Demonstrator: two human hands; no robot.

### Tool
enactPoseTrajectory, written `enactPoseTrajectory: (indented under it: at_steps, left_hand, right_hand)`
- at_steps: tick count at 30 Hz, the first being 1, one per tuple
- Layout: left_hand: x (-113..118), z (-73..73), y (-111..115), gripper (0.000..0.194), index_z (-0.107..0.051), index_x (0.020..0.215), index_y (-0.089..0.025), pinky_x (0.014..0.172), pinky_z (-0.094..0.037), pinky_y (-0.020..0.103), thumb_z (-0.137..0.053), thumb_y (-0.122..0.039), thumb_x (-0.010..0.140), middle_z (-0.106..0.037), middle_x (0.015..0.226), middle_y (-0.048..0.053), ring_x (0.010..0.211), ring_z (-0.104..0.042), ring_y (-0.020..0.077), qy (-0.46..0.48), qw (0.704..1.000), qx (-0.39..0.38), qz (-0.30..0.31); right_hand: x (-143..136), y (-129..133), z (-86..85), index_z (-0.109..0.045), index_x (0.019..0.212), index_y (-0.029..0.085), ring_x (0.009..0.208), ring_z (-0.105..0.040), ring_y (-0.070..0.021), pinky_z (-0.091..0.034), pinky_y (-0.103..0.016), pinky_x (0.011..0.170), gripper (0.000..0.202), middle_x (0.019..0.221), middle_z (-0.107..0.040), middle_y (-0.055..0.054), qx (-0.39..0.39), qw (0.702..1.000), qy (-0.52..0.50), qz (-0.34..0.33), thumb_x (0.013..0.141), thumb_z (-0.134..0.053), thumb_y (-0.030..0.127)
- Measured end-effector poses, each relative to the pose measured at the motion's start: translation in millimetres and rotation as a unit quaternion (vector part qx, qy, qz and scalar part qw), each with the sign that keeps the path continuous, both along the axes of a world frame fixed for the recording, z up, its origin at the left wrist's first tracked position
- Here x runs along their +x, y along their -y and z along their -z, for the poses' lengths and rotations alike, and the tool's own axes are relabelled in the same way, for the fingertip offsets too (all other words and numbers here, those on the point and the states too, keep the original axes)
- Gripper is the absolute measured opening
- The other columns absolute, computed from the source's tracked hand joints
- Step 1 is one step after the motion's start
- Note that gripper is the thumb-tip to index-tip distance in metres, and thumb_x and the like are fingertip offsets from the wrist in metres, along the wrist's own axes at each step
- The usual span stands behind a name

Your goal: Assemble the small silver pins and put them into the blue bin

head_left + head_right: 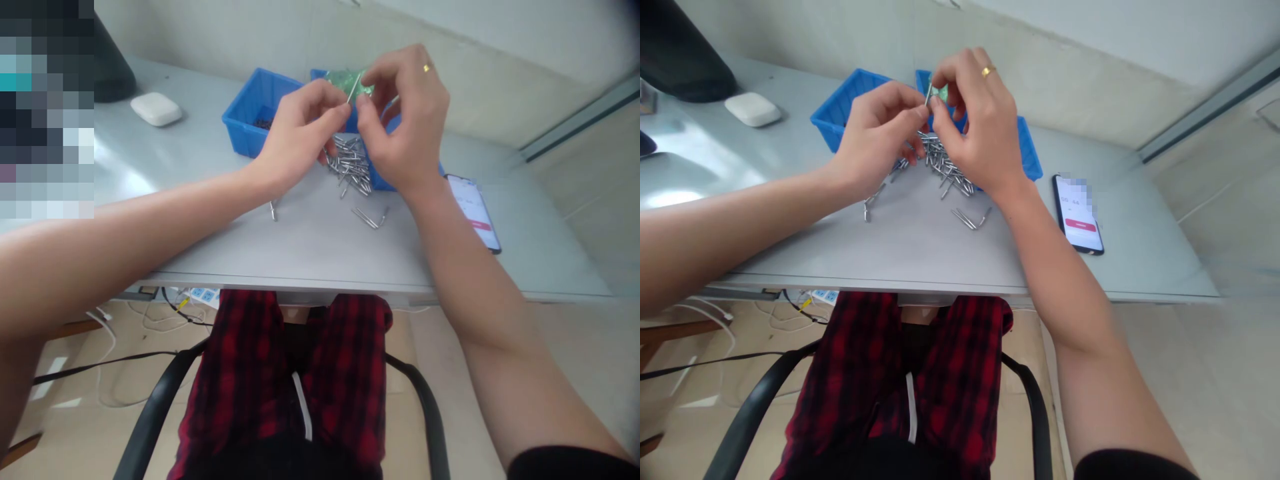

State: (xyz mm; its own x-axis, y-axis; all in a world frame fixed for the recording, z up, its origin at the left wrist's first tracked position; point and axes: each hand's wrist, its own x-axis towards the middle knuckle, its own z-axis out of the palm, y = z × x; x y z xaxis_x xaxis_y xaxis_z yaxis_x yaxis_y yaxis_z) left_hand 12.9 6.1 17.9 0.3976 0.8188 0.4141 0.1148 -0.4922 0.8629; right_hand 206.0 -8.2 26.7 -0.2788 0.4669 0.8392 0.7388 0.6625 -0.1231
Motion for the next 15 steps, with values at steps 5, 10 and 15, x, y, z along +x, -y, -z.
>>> enactPoseTrajectory:
  at_steps: [5,10,15]
  left_hand:
    - [-3.7,1.4,-2.1,0.027,-0.069,0.106,-0.029,0.082,-0.068,0.045,-0.071,-0.054,0.099,-0.083,0.118,0.004,0.087,-0.071,0.0146,0.039,0.998,-0.049,0.000]
    - [-5.3,1.9,-1.4,0.036,-0.074,0.133,-0.025,0.087,-0.067,0.051,-0.058,-0.048,0.110,-0.084,0.137,0.014,0.107,-0.082,0.0257,0.001,0.999,-0.035,0.000]
    - [-3.4,-2.3,0.4,0.043,-0.074,0.142,-0.025,0.090,-0.067,0.051,-0.049,-0.045,0.112,-0.082,0.146,0.015,0.114,-0.084,0.0281,-0.021,0.999,-0.030,0.001]
  right_hand:
    - [-0.3,8.5,-5.0,-0.064,0.110,0.040,0.102,-0.077,-0.0351,-0.062,-0.051,0.087,0.012,0.117,-0.076,-0.005,-0.125,0.991,0.038,-0.004,0.102,-0.064,0.031]
    - [-1.5,10.7,-5.8,-0.068,0.110,0.046,0.104,-0.076,-0.0369,-0.060,-0.053,0.087,0.015,0.121,-0.079,-0.002,-0.134,0.991,0.022,0.014,0.103,-0.065,0.034]
    - [-1.8,7.8,-1.7,-0.063,0.105,0.040,0.097,-0.077,-0.0320,-0.060,-0.048,0.083,0.018,0.112,-0.079,-0.003,-0.063,0.998,0.008,-0.031,0.104,-0.063,0.022]
